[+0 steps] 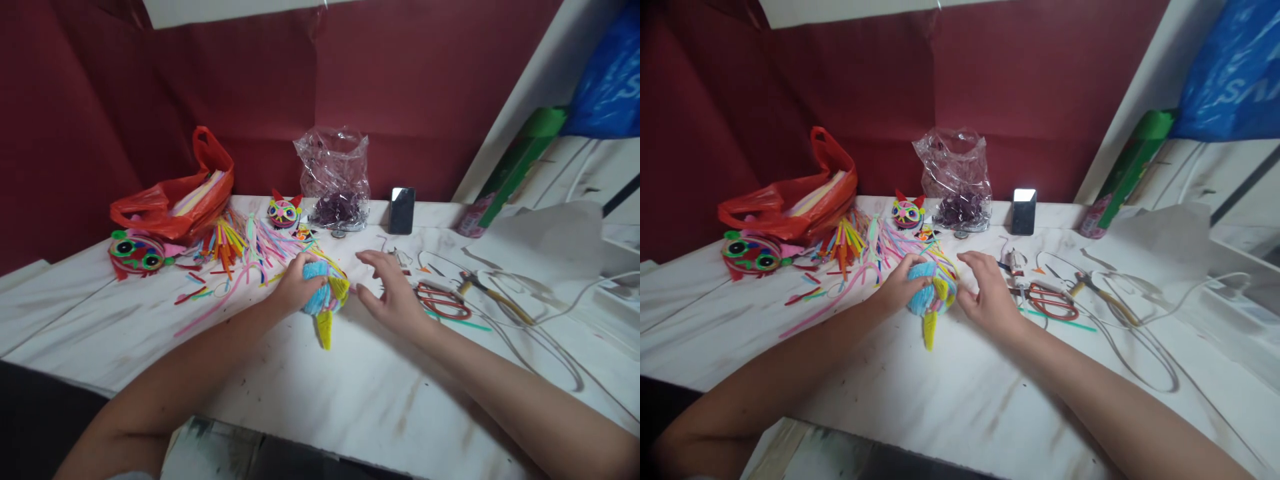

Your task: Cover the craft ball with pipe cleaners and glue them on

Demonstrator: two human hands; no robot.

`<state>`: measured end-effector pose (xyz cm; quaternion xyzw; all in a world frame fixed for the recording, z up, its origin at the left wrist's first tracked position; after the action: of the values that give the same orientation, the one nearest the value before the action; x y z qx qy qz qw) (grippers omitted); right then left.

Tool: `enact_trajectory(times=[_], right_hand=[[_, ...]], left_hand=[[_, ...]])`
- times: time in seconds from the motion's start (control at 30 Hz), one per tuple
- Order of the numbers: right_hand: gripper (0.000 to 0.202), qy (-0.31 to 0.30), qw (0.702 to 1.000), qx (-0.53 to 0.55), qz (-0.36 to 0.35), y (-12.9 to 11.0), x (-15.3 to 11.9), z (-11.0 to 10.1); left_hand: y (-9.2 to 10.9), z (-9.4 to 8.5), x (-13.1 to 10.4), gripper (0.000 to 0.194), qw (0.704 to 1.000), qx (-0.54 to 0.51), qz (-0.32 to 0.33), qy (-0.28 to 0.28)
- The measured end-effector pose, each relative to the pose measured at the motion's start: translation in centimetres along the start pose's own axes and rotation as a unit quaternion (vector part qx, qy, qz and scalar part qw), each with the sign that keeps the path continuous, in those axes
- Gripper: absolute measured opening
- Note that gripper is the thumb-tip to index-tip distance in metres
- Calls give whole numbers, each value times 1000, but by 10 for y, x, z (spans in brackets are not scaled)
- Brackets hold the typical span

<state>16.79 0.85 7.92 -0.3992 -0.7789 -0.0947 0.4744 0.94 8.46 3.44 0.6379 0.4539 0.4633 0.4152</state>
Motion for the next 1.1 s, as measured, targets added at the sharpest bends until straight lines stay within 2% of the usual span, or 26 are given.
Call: enact_trajectory(times=[0.1,0.17,0.3,0.4,0.5,0.6,0.73,0.83,0.93,1.0,1.1], right_hand=[[62,-115,993,29,-14,13,-7,34],[68,-156,986,58,-15,17,-16,51],[68,-148,984,95,34,26,-24,60],[51,-153,978,123,76,29,-23,61],[29,-160,969,125,141,40,-25,63],[24,-154,961,122,196,51,-30,66],[40,-164,951,158,211,49,-33,70],[43,-182,946,164,212,45,-34,72],[42,-181,946,146,225,43,-35,71],[45,-176,946,144,231,42,-36,71],[49,-168,950,141,224,39,-37,70]], left_hand=[[2,0,0,31,999,-17,31,-14],[0,2,1,34,998,-47,36,-30],[-6,5,4,39,991,-118,27,-65],[-12,-4,9,31,988,-149,32,-21],[-24,-14,14,22,981,-189,8,32],[-31,-12,18,23,975,-219,-8,18],[-31,-17,22,21,986,-164,22,14],[-26,-19,23,19,993,-107,40,9],[-9,-14,16,14,994,-77,80,-22],[5,-8,7,21,992,-31,119,-40],[32,2,-14,40,963,108,244,-33]])
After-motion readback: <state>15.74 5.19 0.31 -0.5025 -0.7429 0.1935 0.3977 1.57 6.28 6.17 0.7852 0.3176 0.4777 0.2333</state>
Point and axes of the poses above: each hand's wrist, its own x-axis towards the middle knuckle, its own z-axis out of the palm, y = z × x, the point moved 9 cm from there along x, towards the middle knuckle, and after that the axes turned 5 degrees about -x, right-handed, at the moved point
